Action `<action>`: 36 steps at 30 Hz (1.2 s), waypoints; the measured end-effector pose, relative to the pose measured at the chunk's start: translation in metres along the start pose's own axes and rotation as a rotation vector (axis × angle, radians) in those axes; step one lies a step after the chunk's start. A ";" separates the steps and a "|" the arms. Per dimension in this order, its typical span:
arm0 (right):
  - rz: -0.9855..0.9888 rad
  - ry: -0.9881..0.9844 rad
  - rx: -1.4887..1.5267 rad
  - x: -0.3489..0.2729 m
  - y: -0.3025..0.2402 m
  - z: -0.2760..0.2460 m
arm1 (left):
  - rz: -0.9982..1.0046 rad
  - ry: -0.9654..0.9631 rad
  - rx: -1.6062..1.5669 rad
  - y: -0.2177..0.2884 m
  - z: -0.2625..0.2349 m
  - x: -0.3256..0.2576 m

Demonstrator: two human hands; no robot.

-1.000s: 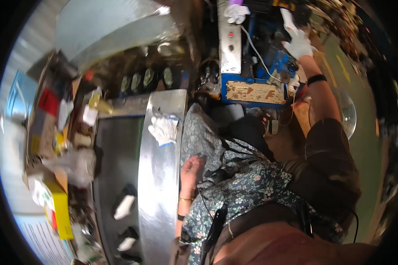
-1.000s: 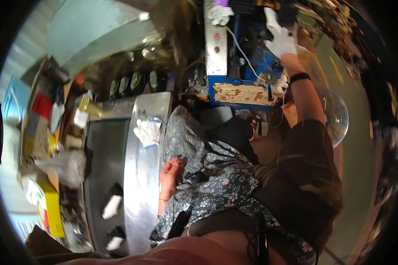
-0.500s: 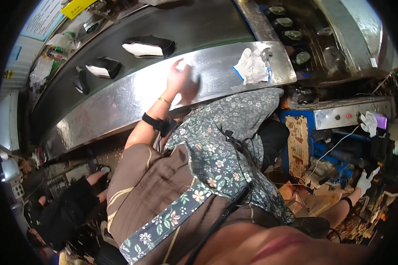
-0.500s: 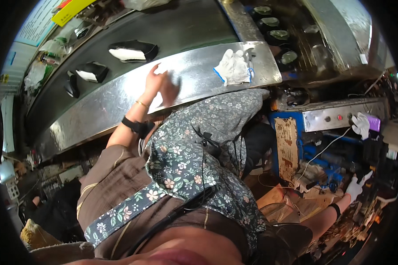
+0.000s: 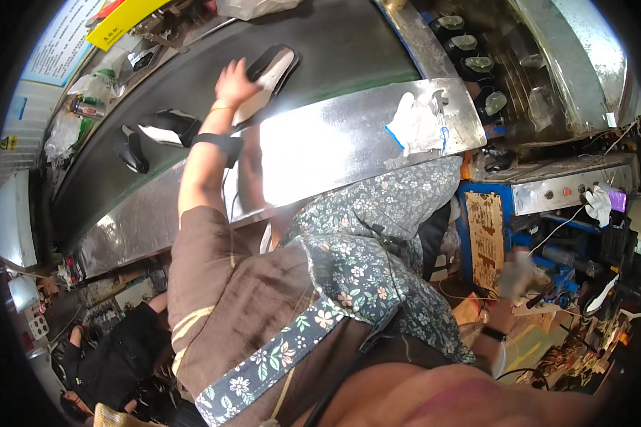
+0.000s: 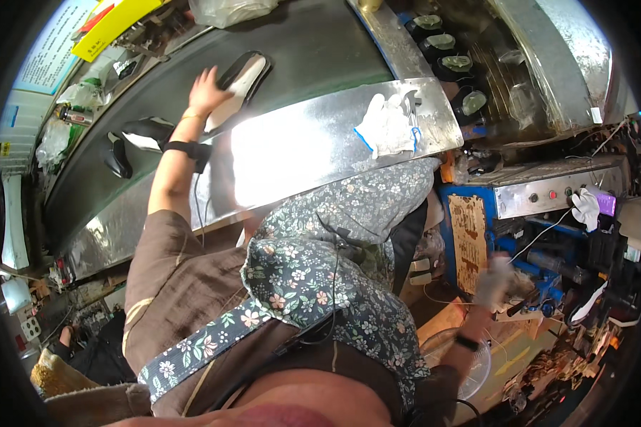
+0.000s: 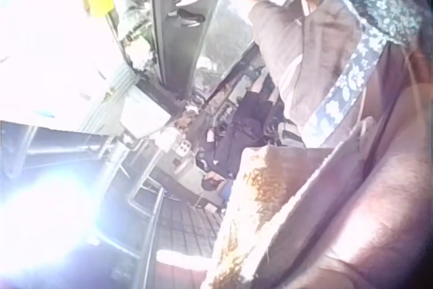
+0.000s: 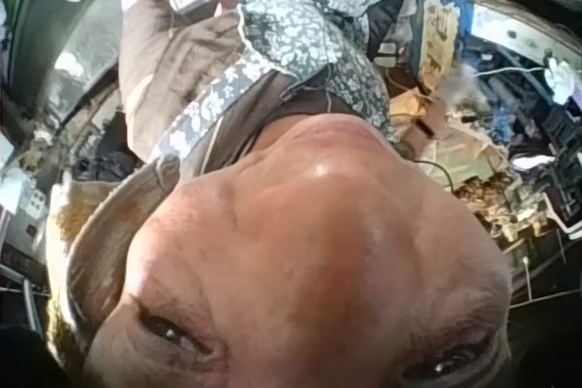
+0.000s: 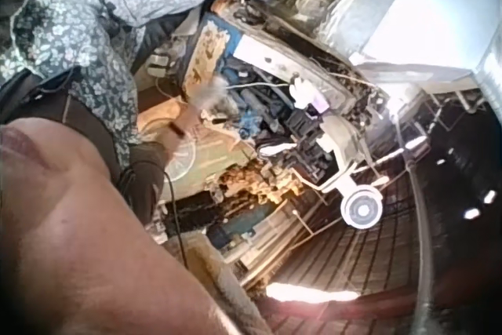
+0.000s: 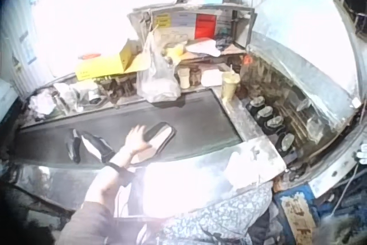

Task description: The recorder is assembling shoe components by picking up uppers and soles, aligning them, and placing them on a production line conveyor.

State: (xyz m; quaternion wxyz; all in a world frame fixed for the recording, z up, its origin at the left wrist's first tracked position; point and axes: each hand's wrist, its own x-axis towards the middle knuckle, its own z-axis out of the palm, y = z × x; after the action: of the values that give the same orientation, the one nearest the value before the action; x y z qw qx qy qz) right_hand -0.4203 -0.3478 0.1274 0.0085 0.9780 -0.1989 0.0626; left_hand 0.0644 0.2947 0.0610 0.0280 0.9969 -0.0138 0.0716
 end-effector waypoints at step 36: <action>0.168 -0.083 1.391 0.013 -0.209 0.067 | 0.691 -0.654 -1.352 0.337 -0.021 -0.211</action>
State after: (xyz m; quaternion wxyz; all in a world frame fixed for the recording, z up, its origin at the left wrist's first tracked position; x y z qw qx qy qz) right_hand -0.3194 -0.1634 0.0647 -0.6315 0.7393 -0.1880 0.1385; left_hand -0.1577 -0.0354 0.0694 0.5927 0.6751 -0.3672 -0.2412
